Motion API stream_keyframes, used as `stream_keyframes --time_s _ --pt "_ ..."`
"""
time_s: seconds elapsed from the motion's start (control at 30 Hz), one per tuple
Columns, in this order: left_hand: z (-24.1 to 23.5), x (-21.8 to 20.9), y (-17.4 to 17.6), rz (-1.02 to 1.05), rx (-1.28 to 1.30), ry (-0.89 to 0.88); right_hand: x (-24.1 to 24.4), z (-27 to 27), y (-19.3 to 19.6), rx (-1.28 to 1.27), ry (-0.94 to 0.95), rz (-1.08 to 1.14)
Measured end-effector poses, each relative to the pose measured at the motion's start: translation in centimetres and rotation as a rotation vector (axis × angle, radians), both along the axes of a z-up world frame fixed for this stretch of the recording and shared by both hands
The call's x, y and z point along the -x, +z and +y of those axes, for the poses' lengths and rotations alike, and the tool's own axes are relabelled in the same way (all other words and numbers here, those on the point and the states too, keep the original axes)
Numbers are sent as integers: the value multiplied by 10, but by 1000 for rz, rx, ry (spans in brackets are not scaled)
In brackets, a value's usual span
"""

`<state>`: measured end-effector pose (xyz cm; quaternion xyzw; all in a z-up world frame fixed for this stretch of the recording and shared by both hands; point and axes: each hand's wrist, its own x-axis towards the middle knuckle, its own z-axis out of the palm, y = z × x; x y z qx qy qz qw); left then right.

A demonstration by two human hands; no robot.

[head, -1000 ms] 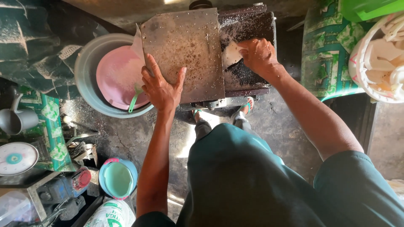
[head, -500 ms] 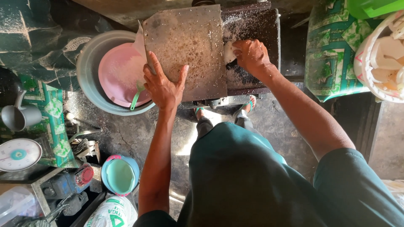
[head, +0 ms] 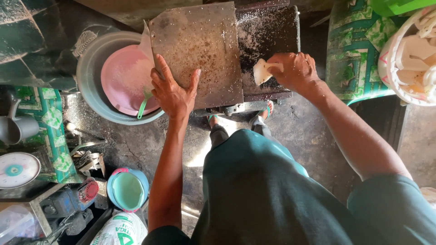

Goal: The person grates multiple pieces of cassava on a manual grater, holding each piece with one hand and pressing it against the grating surface while the other hand stabilizes the grater. Shredded cassava falls into a basin below. Another person briefly appears and adjusts a basin nearby.

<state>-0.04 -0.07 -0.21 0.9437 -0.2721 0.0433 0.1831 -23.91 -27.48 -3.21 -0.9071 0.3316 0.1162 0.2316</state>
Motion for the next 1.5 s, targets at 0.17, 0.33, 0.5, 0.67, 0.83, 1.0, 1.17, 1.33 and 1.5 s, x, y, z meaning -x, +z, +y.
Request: stream_keyframes --time_s 0.17,0.33,0.5,0.67,0.83,1.0,1.17,1.33,1.5 --pt "1 -1 1 -37 30 -22 -5 3 11 10 -22 31" --pt "-1 -2 2 -63 50 -34 -17 17 21 14 -35 56" --pt "1 -2 2 -95 70 -40 -47 48 34 20 -42 75" --pt "4 -1 5 -117 78 -41 -50 56 17 83 51 38" --pt "4 -1 3 -107 71 -37 -32 36 2 404 66 -97" --pt "2 1 -8 -60 -58 47 -69 -19 21 218 42 -349" --pt "3 2 -6 -58 -31 44 -115 -23 -28 328 76 174" --pt "4 0 -7 -63 -39 48 -111 -26 -45 1054 974 744" --pt "3 0 -2 -35 -47 59 -101 -6 -15 33 128 371"
